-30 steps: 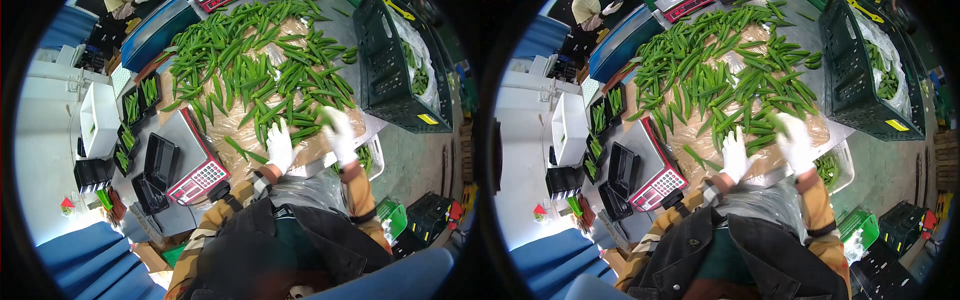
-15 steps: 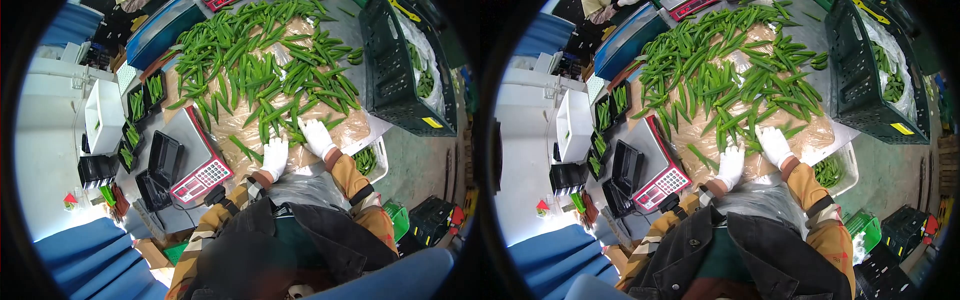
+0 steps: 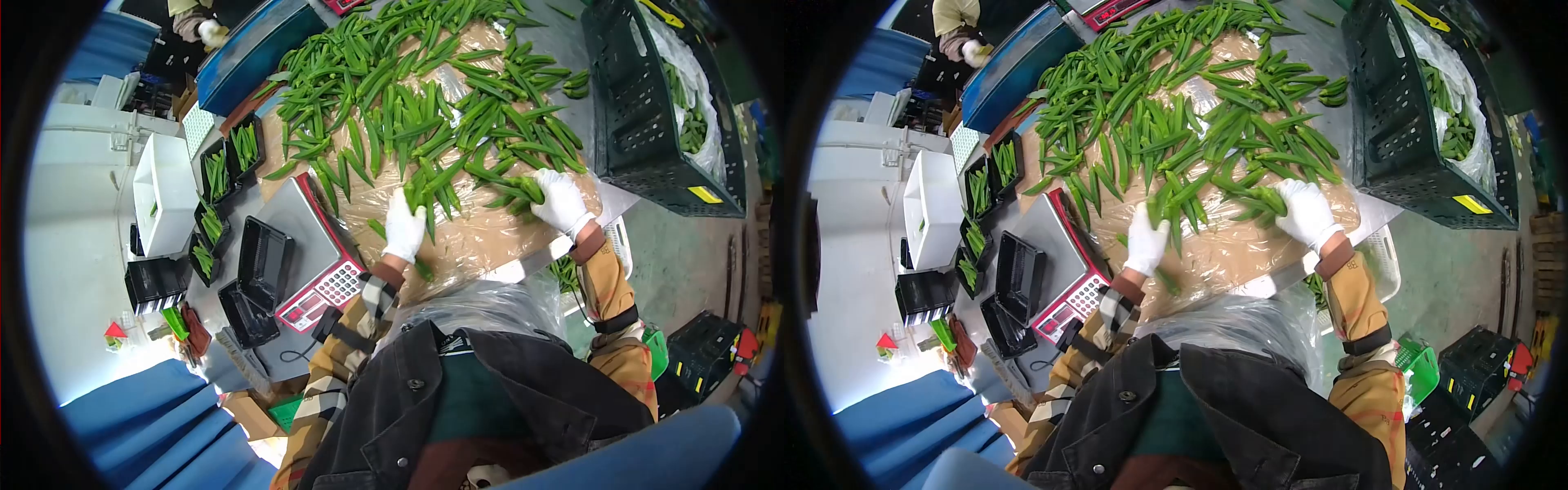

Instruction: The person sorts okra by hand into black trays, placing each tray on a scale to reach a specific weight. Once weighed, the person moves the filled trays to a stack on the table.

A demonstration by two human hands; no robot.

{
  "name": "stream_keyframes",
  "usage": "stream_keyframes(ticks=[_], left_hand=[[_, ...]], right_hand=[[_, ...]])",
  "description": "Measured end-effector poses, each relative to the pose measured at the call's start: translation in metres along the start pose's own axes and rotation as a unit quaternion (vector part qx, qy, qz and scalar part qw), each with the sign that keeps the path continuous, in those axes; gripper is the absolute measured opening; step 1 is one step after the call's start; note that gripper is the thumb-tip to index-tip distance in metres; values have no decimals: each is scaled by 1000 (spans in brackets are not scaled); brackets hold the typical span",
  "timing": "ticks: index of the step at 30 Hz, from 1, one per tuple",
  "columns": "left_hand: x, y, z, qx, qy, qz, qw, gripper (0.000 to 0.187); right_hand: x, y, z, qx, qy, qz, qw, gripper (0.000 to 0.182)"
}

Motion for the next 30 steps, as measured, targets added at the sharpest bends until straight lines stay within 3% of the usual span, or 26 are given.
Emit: stream_keyframes(ticks=[2,3,5,8,11,13,15,16,17,19,20,21,23,26,29,30], left_hand=[[-4,-29,4,-101,-18,-18,995,62],[-4,-24,-15,-120,28,33,992,63],[-9,-31,-11,-132,21,14,991,66],[-14,-15,14,76,58,52,994,65],[5,40,4,161,124,57,978,62],[19,63,20,225,140,79,961,48],[34,81,32,227,159,108,955,44],[43,78,44,230,155,75,958,42],[49,71,58,180,143,40,972,43],[57,54,68,82,119,-29,989,44],[57,44,65,55,156,-46,985,49],[55,27,73,-3,149,-73,986,53],[50,18,56,-50,156,-91,982,54],[41,27,36,-22,234,-26,972,53],[49,46,22,189,83,-42,978,51],[51,44,23,364,89,12,927,47]], right_hand=[[3,0,-10,18,-10,4,1000,43],[6,-7,-15,36,-8,14,999,43],[14,-28,-27,74,6,29,997,45],[27,-61,-42,88,66,19,994,48],[31,-60,-37,74,14,13,997,47],[29,-57,-34,75,5,16,997,45],[25,-50,-33,53,-7,32,998,45],[25,-46,-29,22,-26,28,999,41],[26,-42,-23,-125,-47,48,990,39],[27,-31,-6,-404,-87,86,907,36],[29,-23,2,-517,-168,190,817,35],[29,-6,24,-576,-213,224,756,38],[31,-30,48,-737,-197,178,621,38],[23,-36,81,-804,-203,205,520,40],[16,-48,100,-818,-219,222,484,45],[13,-52,106,-830,-203,225,467,44]])
Point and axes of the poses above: each hand's wrist, its own x-axis away from the middle knuckle, its own y-axis out of the back of the hand, z = x × y, the point moved 1 cm from there along -x, towards the middle knuckle, and after that the axes turned 5 degrees about z, right-handed, at the moved point
